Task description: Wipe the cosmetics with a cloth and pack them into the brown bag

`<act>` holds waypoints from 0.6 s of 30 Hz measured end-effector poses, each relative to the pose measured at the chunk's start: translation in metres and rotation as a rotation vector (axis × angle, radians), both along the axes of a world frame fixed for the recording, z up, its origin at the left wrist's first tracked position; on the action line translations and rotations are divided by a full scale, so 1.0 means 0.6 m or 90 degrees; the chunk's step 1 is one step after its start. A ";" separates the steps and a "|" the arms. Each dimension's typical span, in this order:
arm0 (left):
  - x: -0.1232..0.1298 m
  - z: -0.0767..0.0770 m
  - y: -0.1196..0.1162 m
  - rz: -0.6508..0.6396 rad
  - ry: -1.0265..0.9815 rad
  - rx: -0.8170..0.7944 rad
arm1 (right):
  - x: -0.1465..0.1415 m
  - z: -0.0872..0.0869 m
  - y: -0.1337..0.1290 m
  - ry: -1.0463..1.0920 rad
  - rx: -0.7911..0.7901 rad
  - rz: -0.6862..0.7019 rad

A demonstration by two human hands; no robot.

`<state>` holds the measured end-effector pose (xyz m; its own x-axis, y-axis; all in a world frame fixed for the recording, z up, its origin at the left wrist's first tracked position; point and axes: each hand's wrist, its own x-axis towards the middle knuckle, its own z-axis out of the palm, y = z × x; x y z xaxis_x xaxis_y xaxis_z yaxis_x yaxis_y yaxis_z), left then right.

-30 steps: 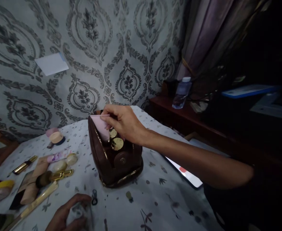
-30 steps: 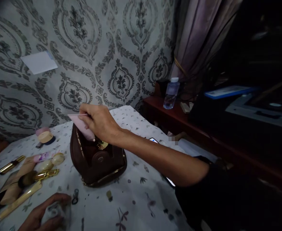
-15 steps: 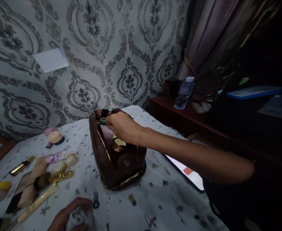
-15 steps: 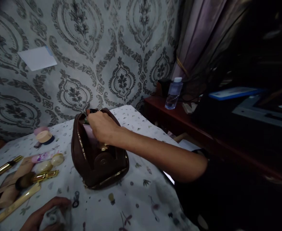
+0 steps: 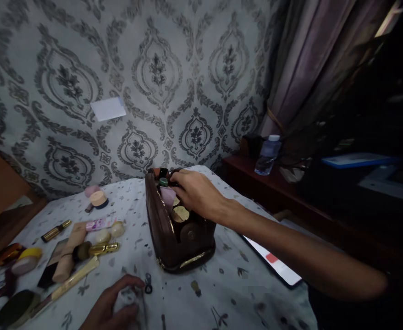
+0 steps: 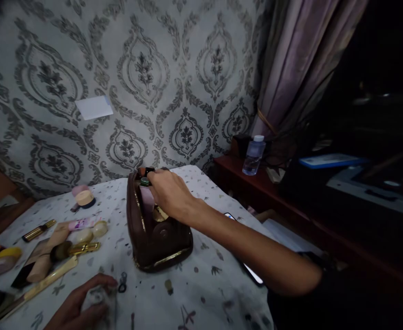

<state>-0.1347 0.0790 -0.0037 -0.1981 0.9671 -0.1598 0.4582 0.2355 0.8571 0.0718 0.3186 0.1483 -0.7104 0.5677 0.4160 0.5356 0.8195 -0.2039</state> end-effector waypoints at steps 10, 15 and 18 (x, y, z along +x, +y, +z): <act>0.024 0.012 0.022 0.117 -0.239 0.110 | -0.014 -0.112 -0.219 -0.049 0.011 0.439; 0.037 0.028 0.013 0.213 -0.427 0.100 | -0.067 -0.192 -0.273 -0.019 -0.174 0.454; 0.032 0.034 0.001 0.205 -0.442 0.121 | -0.096 -0.220 -0.280 0.103 -0.237 0.434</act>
